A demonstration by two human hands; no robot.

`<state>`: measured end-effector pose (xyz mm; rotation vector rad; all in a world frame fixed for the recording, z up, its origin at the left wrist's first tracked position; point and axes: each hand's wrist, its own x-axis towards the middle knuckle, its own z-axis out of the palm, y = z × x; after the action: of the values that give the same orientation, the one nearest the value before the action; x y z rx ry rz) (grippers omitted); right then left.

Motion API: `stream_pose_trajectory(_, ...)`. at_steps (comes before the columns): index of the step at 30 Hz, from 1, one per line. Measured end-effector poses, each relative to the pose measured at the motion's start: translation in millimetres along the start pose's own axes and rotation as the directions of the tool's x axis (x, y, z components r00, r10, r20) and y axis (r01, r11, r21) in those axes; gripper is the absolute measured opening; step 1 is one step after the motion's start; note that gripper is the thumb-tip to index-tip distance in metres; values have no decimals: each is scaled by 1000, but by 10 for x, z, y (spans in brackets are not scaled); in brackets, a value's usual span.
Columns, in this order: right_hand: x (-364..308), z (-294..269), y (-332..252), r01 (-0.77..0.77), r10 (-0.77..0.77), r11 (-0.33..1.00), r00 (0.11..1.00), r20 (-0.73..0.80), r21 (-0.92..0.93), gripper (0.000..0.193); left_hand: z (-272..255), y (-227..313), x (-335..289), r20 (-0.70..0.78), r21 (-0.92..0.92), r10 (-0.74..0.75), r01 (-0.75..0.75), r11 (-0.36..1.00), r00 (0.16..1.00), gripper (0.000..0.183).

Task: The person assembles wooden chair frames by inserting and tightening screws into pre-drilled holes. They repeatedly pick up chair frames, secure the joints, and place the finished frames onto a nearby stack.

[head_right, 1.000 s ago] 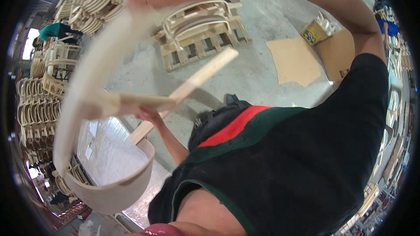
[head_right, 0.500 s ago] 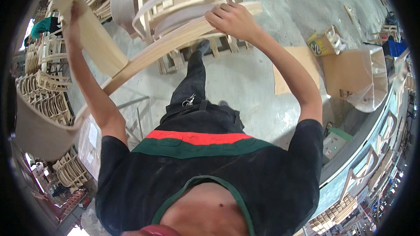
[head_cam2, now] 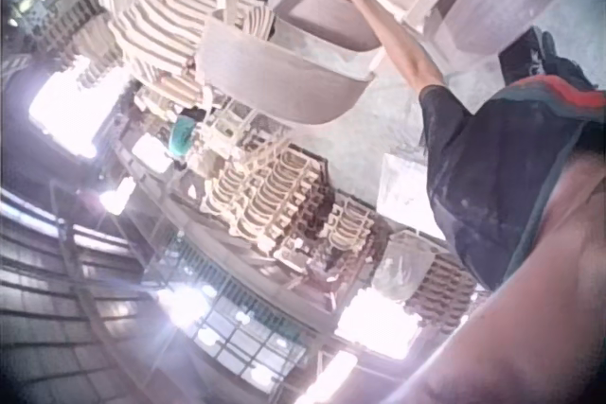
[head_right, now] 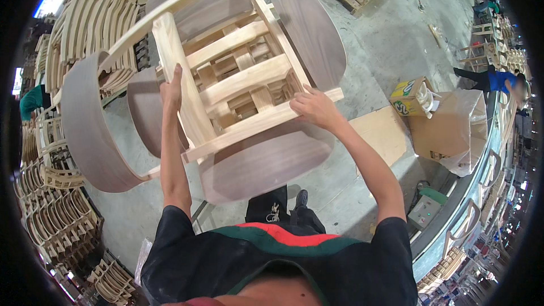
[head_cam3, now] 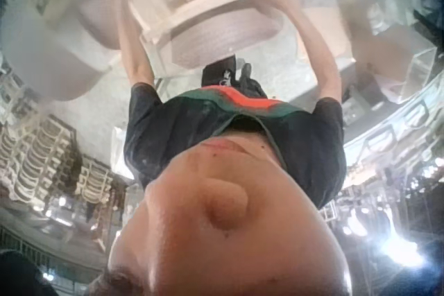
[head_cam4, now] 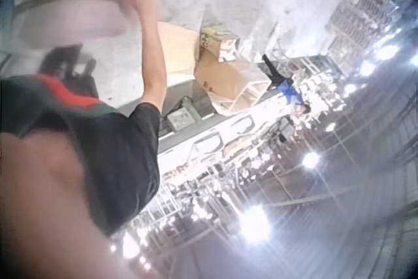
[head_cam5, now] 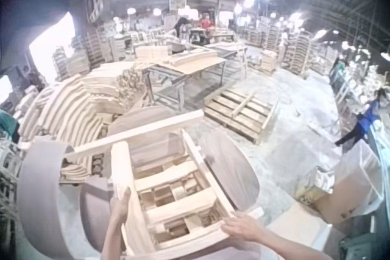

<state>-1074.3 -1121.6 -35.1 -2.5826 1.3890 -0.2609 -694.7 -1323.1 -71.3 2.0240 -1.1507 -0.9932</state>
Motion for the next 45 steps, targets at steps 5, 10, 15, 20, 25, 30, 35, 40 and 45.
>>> stream_pose_trajectory(5, 318, 391, 327, -45, 33, 992, 994, 107, 116, 38, 458, -297, 345, 59, -226, 150, -133, 965, 987, 80)
stream_pose_trajectory(10, 417, 884, 518, -99, 77, 980, 989, 127, 175, 39, 640, -647, 694, 80, -1, -8, 8, 1000, 997, 81)
stream_pose_trajectory(15, 491, 1085, 580, -145, 106, 965, 978, 181, 217, 39, 634, -530, 585, 58, 136, -85, 77, 988, 995, 83)
stream_pose_trajectory(20, 491, 991, 615, -158, 118, 949, 981, 157, 273, 37, 646, -563, 591, 12, 240, -84, 78, 968, 996, 87)
stream_pose_trajectory(25, 457, 1019, 696, -176, 135, 940, 979, 155, 291, 38, 748, -414, 521, -53, 257, -160, 168, 952, 986, 84)
stream_pose_trajectory(30, 322, 1084, 738, -158, 117, 923, 984, 136, 351, 34, 758, -728, 551, 37, 76, -94, 91, 993, 995, 79)
stream_pose_trajectory(35, 206, 1077, 764, -201, 129, 912, 968, 216, 357, 32, 721, -905, 423, 64, 57, -113, 109, 992, 992, 73)
stream_pose_trajectory(40, 99, 1241, 704, -210, 171, 903, 976, 134, 374, 17, 941, -525, 174, -184, 768, 83, 91, 634, 979, 85)
stream_pose_trajectory(45, -229, 1005, 542, -73, 450, 565, 862, -233, 822, 36, 2562, 702, -1268, 483, 464, 457, -661, 589, 747, 67)
